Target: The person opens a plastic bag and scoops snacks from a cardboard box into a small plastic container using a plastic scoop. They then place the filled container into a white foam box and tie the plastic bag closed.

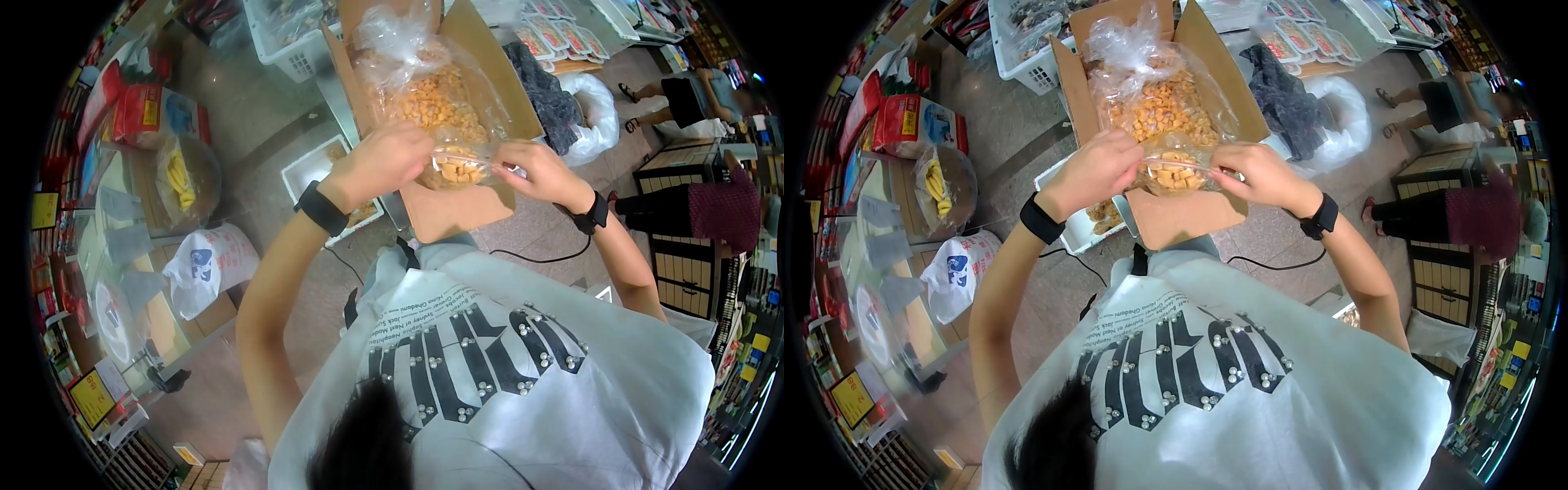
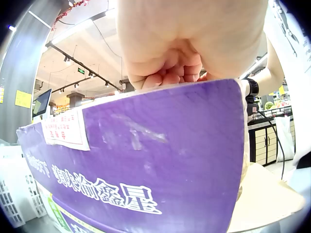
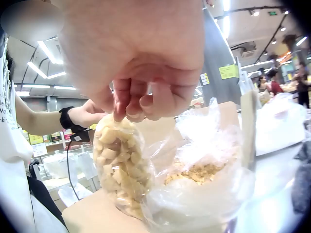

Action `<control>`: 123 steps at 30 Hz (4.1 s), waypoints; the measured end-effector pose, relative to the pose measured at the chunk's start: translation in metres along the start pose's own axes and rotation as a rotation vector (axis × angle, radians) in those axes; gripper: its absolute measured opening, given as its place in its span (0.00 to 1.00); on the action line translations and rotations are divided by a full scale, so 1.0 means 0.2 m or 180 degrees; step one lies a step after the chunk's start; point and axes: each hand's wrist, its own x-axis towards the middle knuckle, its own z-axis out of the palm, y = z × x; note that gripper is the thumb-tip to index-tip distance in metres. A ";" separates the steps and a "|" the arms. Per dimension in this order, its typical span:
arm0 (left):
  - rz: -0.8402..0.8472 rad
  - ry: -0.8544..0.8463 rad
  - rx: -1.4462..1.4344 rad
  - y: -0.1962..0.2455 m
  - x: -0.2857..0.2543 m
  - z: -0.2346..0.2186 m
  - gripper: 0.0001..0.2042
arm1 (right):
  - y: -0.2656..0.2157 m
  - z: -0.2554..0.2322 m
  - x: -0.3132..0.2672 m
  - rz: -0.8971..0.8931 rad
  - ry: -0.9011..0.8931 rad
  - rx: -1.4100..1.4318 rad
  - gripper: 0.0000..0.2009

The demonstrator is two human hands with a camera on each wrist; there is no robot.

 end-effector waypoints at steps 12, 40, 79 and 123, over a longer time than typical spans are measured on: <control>0.0460 -0.0086 -0.0247 0.05 0.13 -0.03 0.08 | 0.01 0.11 -0.08 0.0073 0.0937 -0.0187 0.07; 0.1047 -0.0131 -0.0347 0.09 0.12 0.14 0.07 | -0.11 0.17 0.02 0.0029 0.0571 0.0552 0.08; 0.0709 0.0606 0.0626 -0.04 -0.09 0.38 0.10 | -0.04 0.02 0.20 -0.1104 0.0160 -0.0257 0.08; -0.3744 0.2785 -0.0052 1.09 -0.49 0.16 0.01 | -0.53 0.41 0.00 -0.0614 0.0097 0.1210 0.08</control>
